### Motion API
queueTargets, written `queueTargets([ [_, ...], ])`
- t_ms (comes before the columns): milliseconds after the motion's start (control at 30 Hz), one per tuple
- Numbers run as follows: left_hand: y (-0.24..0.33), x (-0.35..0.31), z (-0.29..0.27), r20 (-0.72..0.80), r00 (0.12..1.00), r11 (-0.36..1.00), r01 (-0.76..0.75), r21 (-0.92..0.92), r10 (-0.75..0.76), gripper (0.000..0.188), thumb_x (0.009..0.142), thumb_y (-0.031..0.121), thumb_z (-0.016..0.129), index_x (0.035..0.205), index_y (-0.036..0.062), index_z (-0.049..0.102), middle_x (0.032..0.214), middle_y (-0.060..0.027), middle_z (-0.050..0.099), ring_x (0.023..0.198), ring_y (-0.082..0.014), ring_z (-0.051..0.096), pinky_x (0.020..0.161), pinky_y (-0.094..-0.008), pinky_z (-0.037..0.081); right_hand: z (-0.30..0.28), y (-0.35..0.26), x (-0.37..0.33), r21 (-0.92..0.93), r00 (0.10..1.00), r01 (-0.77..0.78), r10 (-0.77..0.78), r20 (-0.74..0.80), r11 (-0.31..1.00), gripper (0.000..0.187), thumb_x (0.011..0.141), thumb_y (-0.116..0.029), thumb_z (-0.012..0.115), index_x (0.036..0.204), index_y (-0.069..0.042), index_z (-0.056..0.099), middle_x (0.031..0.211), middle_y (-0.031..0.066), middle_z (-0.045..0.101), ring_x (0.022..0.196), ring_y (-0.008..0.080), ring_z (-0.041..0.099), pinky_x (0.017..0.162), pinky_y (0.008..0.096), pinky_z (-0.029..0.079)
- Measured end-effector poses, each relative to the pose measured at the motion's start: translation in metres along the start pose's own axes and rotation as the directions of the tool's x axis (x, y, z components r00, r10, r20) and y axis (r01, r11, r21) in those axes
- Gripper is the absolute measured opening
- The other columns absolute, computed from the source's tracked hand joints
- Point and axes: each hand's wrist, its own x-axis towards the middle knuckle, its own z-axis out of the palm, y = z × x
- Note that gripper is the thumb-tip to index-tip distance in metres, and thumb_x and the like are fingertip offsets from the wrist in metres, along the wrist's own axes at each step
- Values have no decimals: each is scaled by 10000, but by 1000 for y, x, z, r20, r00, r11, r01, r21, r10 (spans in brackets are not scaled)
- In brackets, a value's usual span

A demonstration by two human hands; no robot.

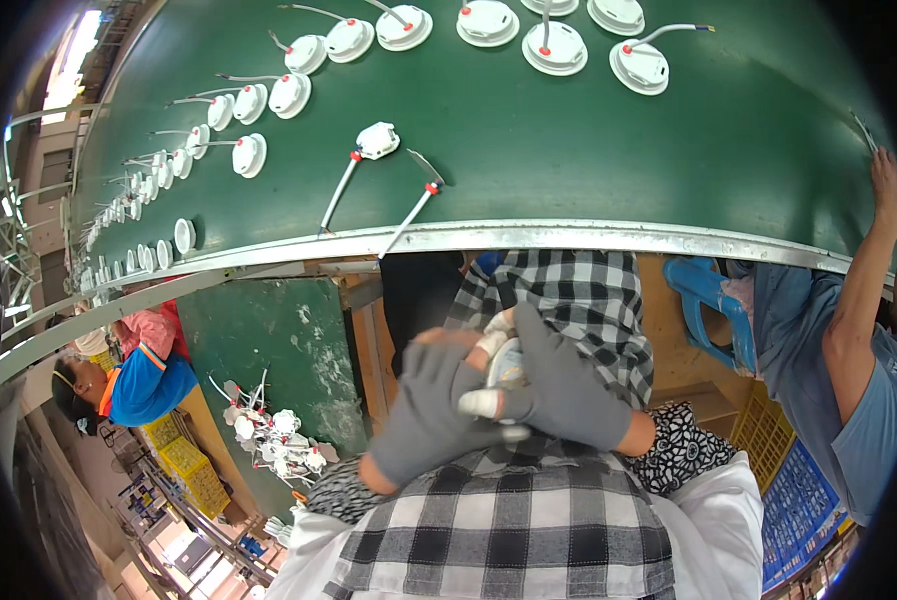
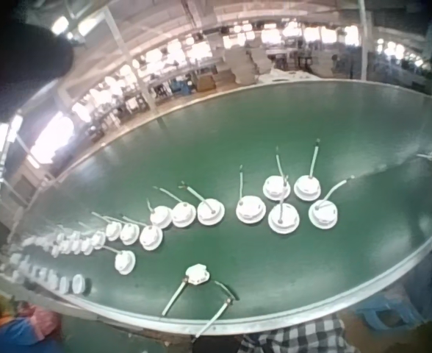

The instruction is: The person assembles LED light fixtures by threading the wires of circuit boards through plastic bases, fitting the boards into the casings by hand, and placing the assembled units onto the conveyor belt.

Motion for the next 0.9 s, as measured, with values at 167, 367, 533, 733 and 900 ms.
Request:
queueTargets([
  [167, -11, -12, 6, 61, 971, 898, 237, -371, -231, 986, 536, 352, 896, 1303, -5, 391, 1150, -147, 558, 1032, -302, 582, 906, -395, 467, -31, -24, -1, -373, 958, 278, -226, 178, 885, 730, 689, -497, 773, 1184, -44, 484, 1006, 78, 479, 916, 218, 540, 780, 338, 482],
  [367, -10, -5, -15, 273, 951, 531, 307, -789, -145, 1035, 526, 417, 901, 1339, 41, 381, 1158, -103, 596, 1049, -226, 622, 914, -334, 482, -35, -19, -9, -596, 484, 794, -719, 499, 120, 394, 660, -146, 673, 1047, -111, 608, 965, 28, 472, 926, 175, 549, 773, 307, 498],
  [533, -5, -5, -23, 252, 955, 656, 292, -696, -158, 993, 533, 420, 893, 1316, 41, 415, 1153, -101, 596, 1018, -230, 628, 902, -330, 483, -30, -32, -10, -582, 367, 807, -690, 624, -97, 272, 706, -88, 640, 975, -66, 608, 1002, 17, 508, 992, 176, 566, 794, 277, 518],
  [733, 1, -12, -22, 256, 956, 690, 280, -668, -140, 943, 559, 372, 892, 1295, 11, 427, 1160, -130, 593, 1018, -246, 628, 905, -342, 486, -30, -25, -14, -463, 284, 881, -668, 687, -101, 323, 680, -104, 602, 974, 25, 566, 1003, 58, 571, 875, 182, 597, 765, 274, 537],
  [900, 6, -13, -16, 228, 959, 715, 276, -642, -166, 973, 580, 392, 887, 1312, -4, 383, 1170, -149, 586, 1029, -271, 623, 910, -355, 486, -29, -34, -18, -528, 409, 848, -574, 709, -47, 195, 734, -148, 601, 881, -20, 589, 985, 37, 559, 899, 176, 587, 735, 240, 541],
])
